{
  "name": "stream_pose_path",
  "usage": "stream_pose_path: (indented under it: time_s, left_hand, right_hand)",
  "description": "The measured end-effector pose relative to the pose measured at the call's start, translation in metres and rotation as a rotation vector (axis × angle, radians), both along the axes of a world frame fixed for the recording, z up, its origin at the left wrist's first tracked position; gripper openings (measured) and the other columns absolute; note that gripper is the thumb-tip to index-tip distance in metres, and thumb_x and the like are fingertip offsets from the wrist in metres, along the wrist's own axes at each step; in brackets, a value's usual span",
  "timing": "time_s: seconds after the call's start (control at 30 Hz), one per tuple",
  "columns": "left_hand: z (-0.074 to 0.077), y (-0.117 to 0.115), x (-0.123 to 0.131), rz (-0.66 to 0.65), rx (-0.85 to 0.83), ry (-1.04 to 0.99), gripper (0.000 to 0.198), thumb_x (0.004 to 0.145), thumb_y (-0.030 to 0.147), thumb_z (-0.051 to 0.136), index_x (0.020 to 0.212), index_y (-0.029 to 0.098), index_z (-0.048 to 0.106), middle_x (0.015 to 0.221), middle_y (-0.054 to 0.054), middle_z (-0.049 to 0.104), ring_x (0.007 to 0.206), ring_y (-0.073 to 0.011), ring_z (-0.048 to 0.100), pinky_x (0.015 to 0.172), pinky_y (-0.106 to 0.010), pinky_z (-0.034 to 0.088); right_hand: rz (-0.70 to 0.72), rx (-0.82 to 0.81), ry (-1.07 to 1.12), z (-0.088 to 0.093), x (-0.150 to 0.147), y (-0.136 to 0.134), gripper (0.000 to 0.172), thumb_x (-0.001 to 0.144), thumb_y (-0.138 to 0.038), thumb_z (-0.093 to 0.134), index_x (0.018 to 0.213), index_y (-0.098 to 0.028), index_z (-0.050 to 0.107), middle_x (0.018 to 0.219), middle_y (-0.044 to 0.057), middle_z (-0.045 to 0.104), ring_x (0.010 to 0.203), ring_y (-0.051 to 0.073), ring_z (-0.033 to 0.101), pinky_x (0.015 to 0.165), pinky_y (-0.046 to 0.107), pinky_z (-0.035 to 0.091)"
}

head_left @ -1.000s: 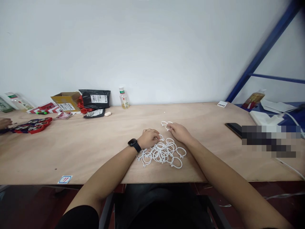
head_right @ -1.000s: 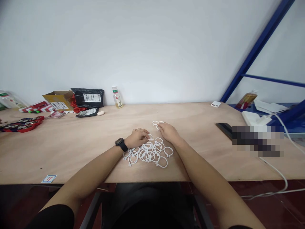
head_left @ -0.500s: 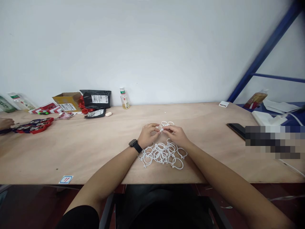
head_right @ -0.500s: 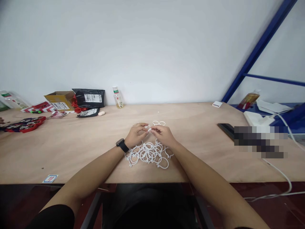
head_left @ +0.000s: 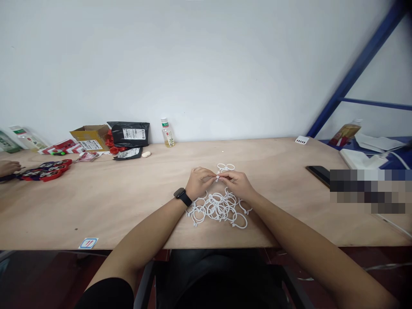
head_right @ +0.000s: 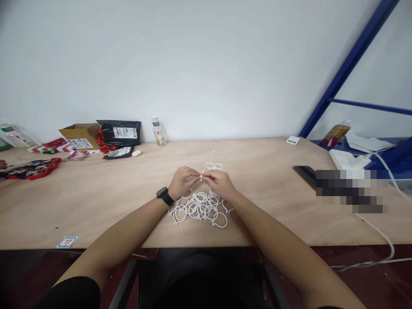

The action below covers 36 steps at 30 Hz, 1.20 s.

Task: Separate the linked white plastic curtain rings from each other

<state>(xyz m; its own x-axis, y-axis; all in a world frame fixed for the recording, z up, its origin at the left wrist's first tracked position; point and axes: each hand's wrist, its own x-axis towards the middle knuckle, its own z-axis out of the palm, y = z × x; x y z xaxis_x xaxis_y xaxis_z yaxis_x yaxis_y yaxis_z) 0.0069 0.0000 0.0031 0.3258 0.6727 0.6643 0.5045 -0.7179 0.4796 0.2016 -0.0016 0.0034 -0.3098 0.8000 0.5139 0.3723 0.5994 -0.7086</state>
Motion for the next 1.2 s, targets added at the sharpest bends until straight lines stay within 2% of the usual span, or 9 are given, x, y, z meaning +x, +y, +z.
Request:
stream_pose_path:
  time_s: [0.2,0.4,0.53,0.7,1.2]
  left_hand:
    - [0.001,-0.002,-0.001,0.003,0.062,0.042,0.012,0.086,0.032,0.063,0.085,0.023,0.071,0.088,-0.003,0.073,0.085,-0.0173,0.063,0.087,-0.037,0.043]
    - [0.0,-0.001,-0.001,0.029,0.04,0.049,0.017,0.085,0.037,0.063,0.082,0.022,0.07,0.086,-0.004,0.073,0.084,-0.0175,0.063,0.087,-0.037,0.042]
    - [0.001,-0.002,0.0,0.015,0.036,0.049,0.017,0.086,0.036,0.062,0.082,0.022,0.07,0.085,-0.004,0.073,0.083,-0.0174,0.063,0.086,-0.037,0.043]
    - [0.002,-0.003,0.0,-0.002,0.062,0.039,0.016,0.086,0.036,0.063,0.082,0.022,0.069,0.084,-0.003,0.072,0.082,-0.0172,0.062,0.084,-0.036,0.043]
    - [0.002,-0.004,0.0,-0.04,0.085,0.066,0.019,0.089,0.036,0.059,0.083,0.02,0.068,0.085,-0.004,0.071,0.083,-0.0172,0.062,0.084,-0.036,0.042]
  right_hand:
    - [-0.038,-0.04,0.047,-0.002,-0.001,-0.001,0.019,0.082,-0.032,0.063,0.093,-0.022,0.074,0.088,0.006,0.075,0.074,0.02,0.068,0.066,0.031,0.054]
    - [0.007,-0.029,0.03,0.003,0.0,-0.003,0.018,0.083,-0.031,0.062,0.095,-0.024,0.075,0.094,0.006,0.074,0.085,0.022,0.068,0.077,0.035,0.054]
    - [0.016,-0.009,-0.002,0.004,0.0,-0.003,0.019,0.084,-0.031,0.062,0.095,-0.023,0.074,0.093,0.007,0.074,0.084,0.022,0.067,0.075,0.036,0.054]
    - [0.051,0.108,-0.011,0.008,0.001,-0.003,0.016,0.086,-0.032,0.061,0.091,-0.025,0.075,0.092,0.006,0.072,0.087,0.021,0.066,0.081,0.037,0.052]
    - [0.042,0.136,-0.009,0.007,0.0,-0.004,0.014,0.086,-0.029,0.061,0.089,-0.023,0.074,0.086,0.006,0.072,0.08,0.02,0.066,0.074,0.034,0.052]
